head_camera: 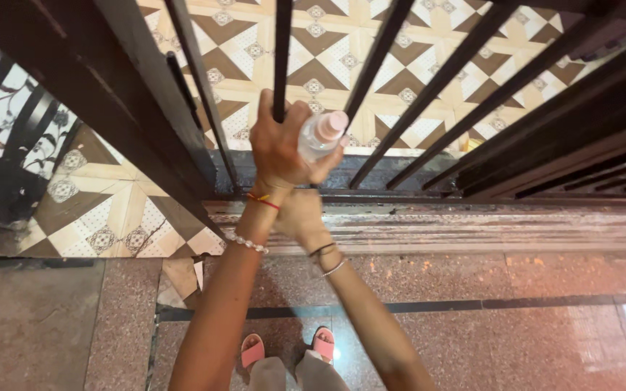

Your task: The person cleans a black metal gate by spraying a liquid from a clear bottle and wiping the bars with a green cloth. They systematically move along the bottom horizontal bar and the vertical bars, applying the spray and scrubbing the surface.

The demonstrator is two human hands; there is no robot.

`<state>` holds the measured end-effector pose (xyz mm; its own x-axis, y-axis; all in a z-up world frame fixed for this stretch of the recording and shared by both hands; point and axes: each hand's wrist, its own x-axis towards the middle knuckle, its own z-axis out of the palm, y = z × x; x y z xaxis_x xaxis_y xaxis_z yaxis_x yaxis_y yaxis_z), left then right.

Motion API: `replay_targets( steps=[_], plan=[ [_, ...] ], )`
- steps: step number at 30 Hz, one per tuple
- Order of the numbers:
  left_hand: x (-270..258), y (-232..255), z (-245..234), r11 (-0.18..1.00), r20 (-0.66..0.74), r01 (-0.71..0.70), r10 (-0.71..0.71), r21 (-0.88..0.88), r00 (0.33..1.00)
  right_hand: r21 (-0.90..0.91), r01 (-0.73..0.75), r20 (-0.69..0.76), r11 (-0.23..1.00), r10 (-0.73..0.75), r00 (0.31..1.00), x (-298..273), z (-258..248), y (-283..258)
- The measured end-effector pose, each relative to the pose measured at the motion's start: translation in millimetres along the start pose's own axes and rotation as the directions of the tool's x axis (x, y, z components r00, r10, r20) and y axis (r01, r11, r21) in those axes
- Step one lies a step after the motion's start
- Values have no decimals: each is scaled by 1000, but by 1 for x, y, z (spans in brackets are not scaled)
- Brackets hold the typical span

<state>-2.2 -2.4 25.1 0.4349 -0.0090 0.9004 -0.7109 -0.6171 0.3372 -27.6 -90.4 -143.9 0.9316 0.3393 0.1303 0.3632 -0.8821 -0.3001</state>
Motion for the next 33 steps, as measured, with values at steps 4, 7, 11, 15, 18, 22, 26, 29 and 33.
replay_targets(
  steps=[4, 7, 11, 15, 18, 22, 26, 29, 33],
  plan=[
    [-5, -5, 7, 998, -15, -65, 66, 22, 998, -136, -340, 190, 930, 362, 913, -38, -64, 74],
    [-7, -5, 6, 1000, -34, -12, 12, 17, 999, -174, -100, -365, 980, 30, 930, -84, -97, 140],
    [-6, 4, 1, 999, -62, -8, 11, 42, 998, -399, -237, -276, 886, 130, 952, -126, -89, 171],
    [0, 6, 0, 998, -49, 20, -16, 63, 999, -244, -272, -298, 931, 195, 934, -128, -86, 151],
    [-2, 5, 2, 994, -48, -25, 31, 106, 998, -189, -322, -265, 928, 268, 926, -99, -69, 117],
    [-2, 5, 2, 999, -43, 19, -17, 45, 999, -131, 8, -218, 991, -37, 975, -63, -20, 11],
    [-6, 2, 3, 999, -20, 25, -25, 34, 999, 160, 252, -337, 954, -187, 923, -53, -3, -41],
    [-8, -1, 2, 999, -30, 7, -5, 46, 1000, -96, 286, -328, 953, -302, 895, -57, -10, -7],
    [-11, -3, 9, 992, -51, -23, 29, 122, 998, -155, 239, -349, 959, -279, 895, -90, -54, 96]
  ],
)
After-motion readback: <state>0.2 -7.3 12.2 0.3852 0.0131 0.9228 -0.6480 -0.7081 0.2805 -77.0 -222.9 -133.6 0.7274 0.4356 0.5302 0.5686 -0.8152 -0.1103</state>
